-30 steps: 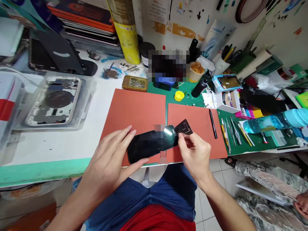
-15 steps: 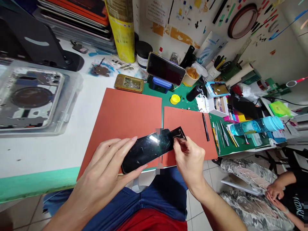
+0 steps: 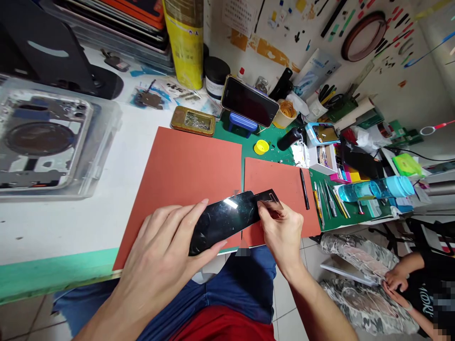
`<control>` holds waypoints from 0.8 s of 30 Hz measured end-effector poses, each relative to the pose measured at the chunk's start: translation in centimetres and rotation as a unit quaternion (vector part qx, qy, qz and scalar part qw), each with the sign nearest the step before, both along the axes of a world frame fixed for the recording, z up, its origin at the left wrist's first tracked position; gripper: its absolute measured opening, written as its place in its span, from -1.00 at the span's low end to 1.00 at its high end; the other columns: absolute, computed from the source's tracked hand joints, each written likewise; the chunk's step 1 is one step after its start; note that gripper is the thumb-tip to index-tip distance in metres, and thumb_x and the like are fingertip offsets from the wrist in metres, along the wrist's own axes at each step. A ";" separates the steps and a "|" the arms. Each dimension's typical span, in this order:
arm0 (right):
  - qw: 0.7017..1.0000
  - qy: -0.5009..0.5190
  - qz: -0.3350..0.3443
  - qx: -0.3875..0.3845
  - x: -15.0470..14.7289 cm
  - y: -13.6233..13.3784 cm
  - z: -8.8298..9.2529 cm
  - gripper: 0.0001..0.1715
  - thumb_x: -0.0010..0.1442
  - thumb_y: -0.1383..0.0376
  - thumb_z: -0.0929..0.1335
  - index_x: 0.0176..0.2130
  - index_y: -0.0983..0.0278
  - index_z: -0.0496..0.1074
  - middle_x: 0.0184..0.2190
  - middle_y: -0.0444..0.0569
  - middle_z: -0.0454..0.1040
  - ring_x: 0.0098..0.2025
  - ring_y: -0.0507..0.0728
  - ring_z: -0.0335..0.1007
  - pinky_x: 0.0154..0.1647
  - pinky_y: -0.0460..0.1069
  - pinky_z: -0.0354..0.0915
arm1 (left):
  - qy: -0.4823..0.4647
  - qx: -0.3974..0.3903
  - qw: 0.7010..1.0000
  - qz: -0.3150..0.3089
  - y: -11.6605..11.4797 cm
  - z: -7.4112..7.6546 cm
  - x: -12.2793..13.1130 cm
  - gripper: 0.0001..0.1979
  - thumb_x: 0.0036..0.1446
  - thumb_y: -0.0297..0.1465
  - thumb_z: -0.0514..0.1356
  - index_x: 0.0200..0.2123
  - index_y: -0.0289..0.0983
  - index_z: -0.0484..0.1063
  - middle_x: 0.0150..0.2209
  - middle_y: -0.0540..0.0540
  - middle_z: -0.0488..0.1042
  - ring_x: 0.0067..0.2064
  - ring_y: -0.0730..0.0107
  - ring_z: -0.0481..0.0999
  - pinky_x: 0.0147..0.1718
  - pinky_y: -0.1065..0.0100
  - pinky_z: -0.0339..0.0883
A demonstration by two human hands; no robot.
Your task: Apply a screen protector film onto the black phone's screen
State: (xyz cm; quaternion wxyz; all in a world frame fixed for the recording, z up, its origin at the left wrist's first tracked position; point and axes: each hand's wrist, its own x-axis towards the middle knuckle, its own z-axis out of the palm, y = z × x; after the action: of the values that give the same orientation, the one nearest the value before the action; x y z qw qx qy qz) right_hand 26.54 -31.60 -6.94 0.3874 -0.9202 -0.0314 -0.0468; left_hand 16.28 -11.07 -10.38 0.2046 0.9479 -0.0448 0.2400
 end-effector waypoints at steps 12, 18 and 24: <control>0.999 0.013 0.017 -0.046 0.0 -0.8 0.2 -0.77 0.26 0.15 0.49 -0.27 0.22 0.76 -0.36 -0.06 0.75 -0.37 0.21 0.68 -0.40 -0.01 0.47 | -0.011 -0.005 1.000 0.012 -0.3 0.0 -0.2 -0.27 0.34 -0.27 0.36 0.40 -0.52 0.23 0.00 -0.38 0.58 -0.04 -0.10 0.48 -0.05 -0.05 0.47; 0.992 0.090 0.080 0.021 -1.4 -3.4 1.6 -0.76 0.27 0.10 0.52 -0.16 0.17 0.72 -0.17 0.00 0.76 -0.14 0.24 0.72 -0.10 0.08 0.60 | -0.003 0.006 1.000 -0.011 0.4 -0.4 -0.6 -0.25 0.36 -0.20 0.34 0.43 -0.49 0.21 0.12 -0.44 0.56 0.08 -0.23 0.50 0.05 -0.15 0.44; 0.997 -0.067 0.026 0.037 3.9 -7.2 2.7 -0.64 0.35 0.11 0.45 0.05 0.22 0.63 0.04 0.11 0.69 0.08 0.26 0.64 0.17 0.21 0.51 | -0.010 -0.020 0.999 -0.046 1.5 -0.9 -1.3 -0.32 0.41 -0.22 0.28 0.43 -0.46 0.22 0.21 -0.43 0.53 0.16 -0.22 0.48 0.13 -0.15 0.42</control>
State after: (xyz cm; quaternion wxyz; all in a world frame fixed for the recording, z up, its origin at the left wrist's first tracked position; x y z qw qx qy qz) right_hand 30.43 -38.78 -4.22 0.4191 -0.8989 -0.0794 -0.0995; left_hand 14.97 -9.53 -11.25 0.2344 0.9380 -0.0859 0.2407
